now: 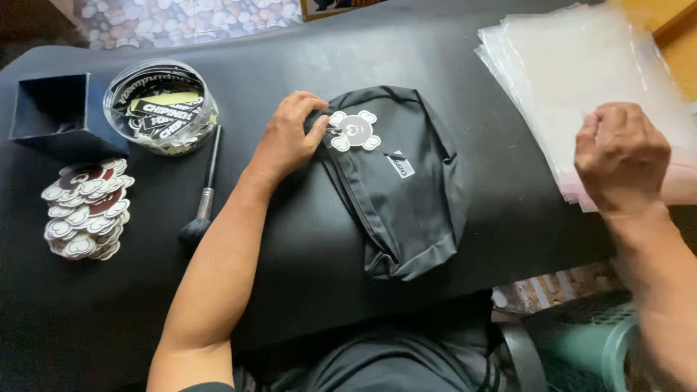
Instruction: The person attaches a decorative bear-shaped tag to a black bag using a small metal clasp. They then use a brush to dust the bag's surface before placing it into a clear plastic zip-lock bag and sealing it.
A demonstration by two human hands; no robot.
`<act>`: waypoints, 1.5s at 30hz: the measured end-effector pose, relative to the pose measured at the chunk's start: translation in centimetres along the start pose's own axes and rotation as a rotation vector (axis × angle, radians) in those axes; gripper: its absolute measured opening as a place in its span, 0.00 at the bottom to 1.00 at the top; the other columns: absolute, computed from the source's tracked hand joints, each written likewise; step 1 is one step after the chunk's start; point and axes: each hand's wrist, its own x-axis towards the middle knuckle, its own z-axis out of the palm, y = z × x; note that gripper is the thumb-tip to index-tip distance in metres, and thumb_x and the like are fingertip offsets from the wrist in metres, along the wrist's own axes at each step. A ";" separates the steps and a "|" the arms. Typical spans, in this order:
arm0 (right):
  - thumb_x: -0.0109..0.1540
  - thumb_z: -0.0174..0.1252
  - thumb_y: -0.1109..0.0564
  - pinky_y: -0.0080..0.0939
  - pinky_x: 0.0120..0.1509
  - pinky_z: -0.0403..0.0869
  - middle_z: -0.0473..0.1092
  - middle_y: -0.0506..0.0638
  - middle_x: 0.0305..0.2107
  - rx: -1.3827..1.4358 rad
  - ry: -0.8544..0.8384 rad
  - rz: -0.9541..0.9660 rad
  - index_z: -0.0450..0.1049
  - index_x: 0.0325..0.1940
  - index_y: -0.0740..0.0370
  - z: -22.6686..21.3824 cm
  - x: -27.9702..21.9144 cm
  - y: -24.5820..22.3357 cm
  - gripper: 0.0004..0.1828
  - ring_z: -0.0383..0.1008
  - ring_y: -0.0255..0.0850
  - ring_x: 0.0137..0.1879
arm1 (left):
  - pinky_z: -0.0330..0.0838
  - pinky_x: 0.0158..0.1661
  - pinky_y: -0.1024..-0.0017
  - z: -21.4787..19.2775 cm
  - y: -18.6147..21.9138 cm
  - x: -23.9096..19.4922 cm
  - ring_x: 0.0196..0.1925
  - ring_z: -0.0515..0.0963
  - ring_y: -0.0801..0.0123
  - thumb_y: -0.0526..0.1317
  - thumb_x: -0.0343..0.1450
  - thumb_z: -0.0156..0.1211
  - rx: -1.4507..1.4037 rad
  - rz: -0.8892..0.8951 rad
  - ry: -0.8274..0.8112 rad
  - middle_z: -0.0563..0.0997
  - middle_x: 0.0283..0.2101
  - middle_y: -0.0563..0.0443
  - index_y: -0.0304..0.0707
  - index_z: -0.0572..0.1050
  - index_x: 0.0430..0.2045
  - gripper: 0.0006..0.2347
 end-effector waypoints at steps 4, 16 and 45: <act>0.78 0.59 0.58 0.36 0.39 0.74 0.78 0.51 0.40 0.196 0.109 -0.075 0.74 0.43 0.60 -1.6 5.7 -6.3 0.09 0.76 0.39 0.38 | 0.67 0.57 0.62 -0.2 -0.4 0.0 0.53 0.76 0.56 0.38 0.74 0.57 -0.019 -0.018 -0.001 0.77 0.48 0.46 0.36 0.76 0.43 0.07; 0.67 0.57 0.55 0.41 0.43 0.74 0.74 0.48 0.38 0.624 0.331 -0.257 0.70 0.37 0.54 -4.9 13.7 -25.7 0.05 0.79 0.46 0.39 | 0.74 0.51 0.56 -0.4 -0.7 0.3 0.46 0.82 0.47 0.52 0.78 0.57 -0.157 -0.033 0.106 0.80 0.39 0.44 0.41 0.80 0.32 0.15; 0.66 0.57 0.43 0.38 0.60 0.69 0.73 0.55 0.50 1.240 -0.772 0.531 0.72 0.67 0.56 -1.6 9.7 -15.9 0.28 0.73 0.39 0.54 | 0.71 0.39 0.60 -0.7 -4.4 0.0 0.37 0.83 0.54 0.49 0.71 0.59 -0.034 -0.593 0.110 0.85 0.29 0.52 0.44 0.74 0.33 0.10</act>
